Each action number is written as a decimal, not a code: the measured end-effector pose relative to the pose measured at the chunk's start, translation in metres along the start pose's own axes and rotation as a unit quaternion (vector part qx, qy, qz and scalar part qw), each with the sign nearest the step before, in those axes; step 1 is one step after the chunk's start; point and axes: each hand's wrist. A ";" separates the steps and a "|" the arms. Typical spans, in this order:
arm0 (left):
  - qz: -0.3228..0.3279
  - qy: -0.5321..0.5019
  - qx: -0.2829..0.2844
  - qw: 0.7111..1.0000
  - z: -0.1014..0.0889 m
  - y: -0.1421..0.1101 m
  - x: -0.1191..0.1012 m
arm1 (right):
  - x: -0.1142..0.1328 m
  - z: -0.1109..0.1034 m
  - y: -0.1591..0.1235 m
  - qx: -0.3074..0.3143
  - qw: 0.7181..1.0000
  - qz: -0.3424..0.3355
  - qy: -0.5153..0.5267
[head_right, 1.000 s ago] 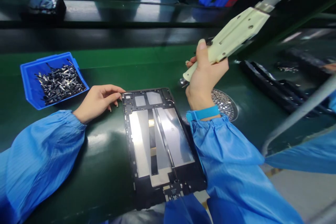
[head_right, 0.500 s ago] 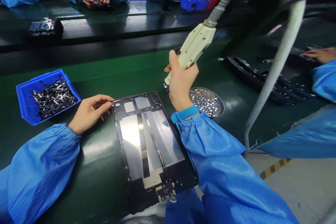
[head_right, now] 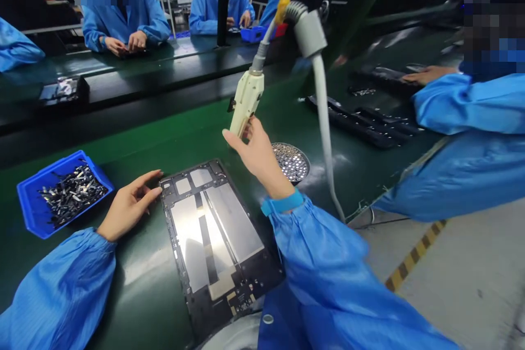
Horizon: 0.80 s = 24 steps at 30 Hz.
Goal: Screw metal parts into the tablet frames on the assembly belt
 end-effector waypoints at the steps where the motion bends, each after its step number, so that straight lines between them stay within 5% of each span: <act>1: 0.000 -0.002 0.013 1.000 -0.001 0.000 0.001 | 0.004 -0.011 -0.014 0.014 0.999 0.028 0.005; 6: 0.007 0.006 0.055 0.998 -0.005 0.004 0.002 | 0.022 -0.069 -0.101 0.112 0.982 0.148 -0.022; 10: -0.002 0.016 0.039 0.999 -0.006 0.006 -0.003 | 0.033 -0.099 -0.153 0.121 0.972 0.190 -0.060; 18: -0.002 -0.002 0.018 1.000 -0.004 -0.003 -0.008 | 0.041 -0.111 -0.210 0.070 0.959 0.239 -0.134; 24: -0.001 -0.010 0.053 0.999 -0.002 -0.019 -0.012 | 0.030 -0.112 -0.254 0.025 0.940 0.330 -0.084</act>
Point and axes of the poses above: each hand's wrist, its own y-axis towards the middle knuckle, its own z-axis out of the palm, x = y × z, and after that the axes turned 8 degrees about -x, right-handed
